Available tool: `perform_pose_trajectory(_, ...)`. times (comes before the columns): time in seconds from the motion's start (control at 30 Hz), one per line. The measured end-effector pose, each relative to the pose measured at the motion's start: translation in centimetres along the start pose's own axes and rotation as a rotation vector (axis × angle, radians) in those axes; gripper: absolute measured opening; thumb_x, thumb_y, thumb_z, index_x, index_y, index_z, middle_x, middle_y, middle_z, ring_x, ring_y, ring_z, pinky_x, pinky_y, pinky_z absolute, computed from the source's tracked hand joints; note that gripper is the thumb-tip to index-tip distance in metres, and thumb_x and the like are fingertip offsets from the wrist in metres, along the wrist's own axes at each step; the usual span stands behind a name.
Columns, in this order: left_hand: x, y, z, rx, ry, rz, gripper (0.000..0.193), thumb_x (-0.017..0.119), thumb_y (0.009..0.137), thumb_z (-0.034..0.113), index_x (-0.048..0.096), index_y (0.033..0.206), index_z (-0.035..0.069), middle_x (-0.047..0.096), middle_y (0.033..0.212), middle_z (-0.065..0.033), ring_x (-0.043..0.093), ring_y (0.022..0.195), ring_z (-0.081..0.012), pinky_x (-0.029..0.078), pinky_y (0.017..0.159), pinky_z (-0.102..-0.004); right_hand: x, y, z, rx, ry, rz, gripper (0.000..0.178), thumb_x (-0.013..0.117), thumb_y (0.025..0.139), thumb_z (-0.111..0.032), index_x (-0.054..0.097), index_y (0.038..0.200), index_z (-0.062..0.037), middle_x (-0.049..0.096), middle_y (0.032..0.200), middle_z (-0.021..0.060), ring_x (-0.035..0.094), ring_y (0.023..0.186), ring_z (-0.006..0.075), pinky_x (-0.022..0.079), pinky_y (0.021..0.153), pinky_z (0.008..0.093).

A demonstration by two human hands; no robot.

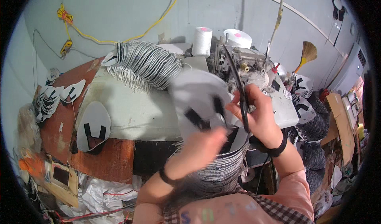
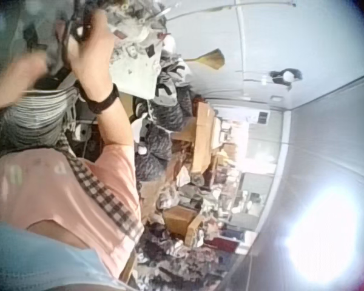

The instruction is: The person is trimming excess threads and lining from shoe components using scissors and then organizing the parts.

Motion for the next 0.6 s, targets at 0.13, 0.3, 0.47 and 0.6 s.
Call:
perform_pose_trajectory(0.13,3.1,-2.5,1.5,0.140,-0.130,-0.249,0.034,0.059,0.083,0.027,0.052,0.105,0.003,0.062,0.086,-0.0198,0.060,0.080,-0.0377,0.047,0.068,-0.0461,7.2,-1.6,2.6,-0.098,-0.183,-0.423,0.033,0.070,0.074,-0.029,0.059,0.094,-0.0049,0.060,0.072,0.0204,0.059,0.069,0.0386,0.048,0.063,0.0410)
perform_pose_trajectory(0.3,-11.8,-13.4,-11.3,-0.493,0.610,0.459,0.042,0.076,0.061,0.021,0.060,0.096,0.003,0.059,0.092,-0.0167,0.054,0.091,-0.0347,0.045,0.074,-0.0426,7.1,-2.8,5.2,-0.102,-0.263,-0.543,0.042,0.070,0.072,-0.037,0.059,0.095,-0.0049,0.059,0.067,0.0178,0.060,0.066,0.0368,0.047,0.059,0.0422)
perform_pose_trajectory(0.47,-17.4,-27.8,-7.6,-0.632,0.499,0.687,0.015,0.061,0.078,0.014,0.056,0.075,0.000,0.057,0.071,-0.0077,0.052,0.066,-0.0220,0.041,0.062,-0.0325,8.8,-3.0,1.3,-0.362,-0.192,-0.504,0.050,0.068,0.071,-0.042,0.055,0.102,-0.0057,0.062,0.082,0.0148,0.062,0.071,0.0341,0.049,0.064,0.0409)
perform_pose_trajectory(0.6,-16.1,-23.9,-2.2,-0.286,-0.067,1.107,0.021,0.060,0.081,0.018,0.056,0.085,-0.001,0.059,0.080,-0.0040,0.051,0.073,-0.0112,0.041,0.069,-0.0254,9.8,-2.5,1.9,-0.329,-0.330,-0.569,0.045,0.070,0.070,-0.038,0.054,0.090,-0.0010,0.060,0.075,0.0163,0.060,0.067,0.0357,0.047,0.060,0.0413)
Point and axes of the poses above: each hand's wrist, its own y-axis towards the middle knuckle, its own x-axis out of the palm, z = x × y, the point moved 7 cm from there along y, towards the middle knuckle
